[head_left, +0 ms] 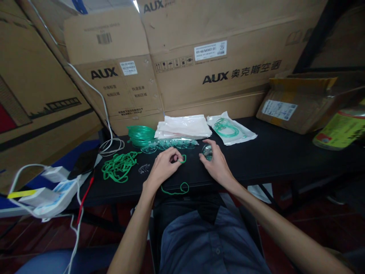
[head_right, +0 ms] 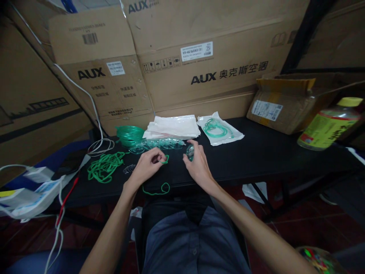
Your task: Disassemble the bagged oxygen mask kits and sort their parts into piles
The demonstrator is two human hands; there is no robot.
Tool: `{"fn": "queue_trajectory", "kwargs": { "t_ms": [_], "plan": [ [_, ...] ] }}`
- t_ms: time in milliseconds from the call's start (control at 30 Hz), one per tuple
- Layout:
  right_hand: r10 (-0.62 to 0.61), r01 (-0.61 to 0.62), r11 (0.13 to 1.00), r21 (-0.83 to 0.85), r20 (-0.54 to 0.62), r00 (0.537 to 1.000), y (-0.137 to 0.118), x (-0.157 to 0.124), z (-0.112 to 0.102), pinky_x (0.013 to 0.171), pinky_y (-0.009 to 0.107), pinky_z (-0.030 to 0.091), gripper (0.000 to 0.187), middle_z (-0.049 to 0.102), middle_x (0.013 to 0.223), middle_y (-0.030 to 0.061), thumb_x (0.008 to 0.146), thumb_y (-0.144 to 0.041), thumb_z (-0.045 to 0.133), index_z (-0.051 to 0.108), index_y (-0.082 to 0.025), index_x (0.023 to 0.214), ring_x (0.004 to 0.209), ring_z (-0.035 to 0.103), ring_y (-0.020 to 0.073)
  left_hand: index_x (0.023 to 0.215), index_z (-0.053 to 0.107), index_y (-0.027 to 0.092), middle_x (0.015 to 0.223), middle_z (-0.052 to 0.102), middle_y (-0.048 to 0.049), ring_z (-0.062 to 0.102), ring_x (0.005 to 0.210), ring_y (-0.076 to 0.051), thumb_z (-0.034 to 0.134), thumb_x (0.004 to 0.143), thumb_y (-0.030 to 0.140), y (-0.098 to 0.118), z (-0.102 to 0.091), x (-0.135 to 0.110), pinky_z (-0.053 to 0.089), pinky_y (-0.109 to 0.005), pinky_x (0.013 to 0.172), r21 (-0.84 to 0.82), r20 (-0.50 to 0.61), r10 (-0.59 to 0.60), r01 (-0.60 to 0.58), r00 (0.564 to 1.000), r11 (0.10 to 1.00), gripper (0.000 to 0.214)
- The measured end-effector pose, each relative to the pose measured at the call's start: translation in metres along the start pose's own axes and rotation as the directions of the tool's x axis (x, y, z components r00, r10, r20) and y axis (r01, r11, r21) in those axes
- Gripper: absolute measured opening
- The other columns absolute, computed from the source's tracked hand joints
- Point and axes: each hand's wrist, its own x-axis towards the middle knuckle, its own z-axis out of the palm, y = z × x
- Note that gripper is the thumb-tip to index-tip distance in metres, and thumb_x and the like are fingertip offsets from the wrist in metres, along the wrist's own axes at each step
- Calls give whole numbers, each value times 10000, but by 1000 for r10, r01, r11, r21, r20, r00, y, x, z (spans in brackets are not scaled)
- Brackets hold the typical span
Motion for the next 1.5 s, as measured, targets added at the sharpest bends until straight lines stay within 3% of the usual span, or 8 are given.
{"fn": "queue_trajectory", "kwargs": {
  "t_ms": [400,600,800,1000,1100,1167,1367,1500],
  "plan": [
    [95,-201,907,369,285,954,-18,0,0,869,392,504,598,675,991,49,761,-302,733,493,-202,1299,893,655,221,1021,608,193,749,704,-17,606,499,-131,520,966,558,-18,9,2,467,-232,503,-221,-83,-259,235,962,946,379],
    [78,-503,694,515,641,764,-46,-12,2,686,310,549,390,730,862,62,794,-409,756,614,-164,1062,795,724,211,1014,559,194,1048,752,-102,740,791,-180,614,904,592,2,6,8,587,-289,711,-536,-43,-291,224,956,814,417],
    [-10,-687,466,557,780,626,-55,-22,9,803,313,551,355,732,979,77,757,-306,819,673,-171,1051,910,725,206,967,583,196,1096,728,-87,729,964,-207,674,897,494,28,-4,6,567,-351,903,-784,-60,-276,125,959,608,319],
    [14,-628,373,683,673,740,-49,-2,-13,868,339,547,294,710,1025,68,733,-267,803,705,-184,997,895,693,191,887,609,194,927,675,-44,636,799,-153,651,900,498,20,-24,2,539,-299,802,-653,-135,-265,116,955,748,308],
    [67,-571,366,734,592,803,-50,8,-32,907,393,551,326,709,1024,59,708,-298,780,693,-218,1012,870,688,206,841,658,185,1073,684,-69,626,858,-168,689,881,474,19,-30,-2,514,-293,792,-527,121,-163,203,979,825,293],
    [79,-539,362,761,551,831,-50,11,-39,923,412,553,346,710,1026,58,702,-306,772,688,-233,1029,881,687,215,795,678,181,1203,673,-90,636,978,-208,718,862,463,22,-26,-4,505,-315,846,-497,313,-76,232,947,836,293],
    [-4,-547,283,788,571,821,-47,10,-37,881,331,569,358,709,1046,44,734,-289,775,689,-225,1076,896,685,186,856,723,163,887,729,-57,623,765,-162,764,828,446,32,-4,-2,500,-300,777,-517,565,-22,374,825,770,288],
    [-39,-549,242,800,573,819,-44,12,-37,907,298,555,371,721,1069,45,746,-257,803,700,-201,1097,931,697,174,882,735,137,900,749,-67,629,752,-143,791,819,385,33,-10,-4,501,-271,749,-575,526,-54,402,849,712,262]
  ]
}}
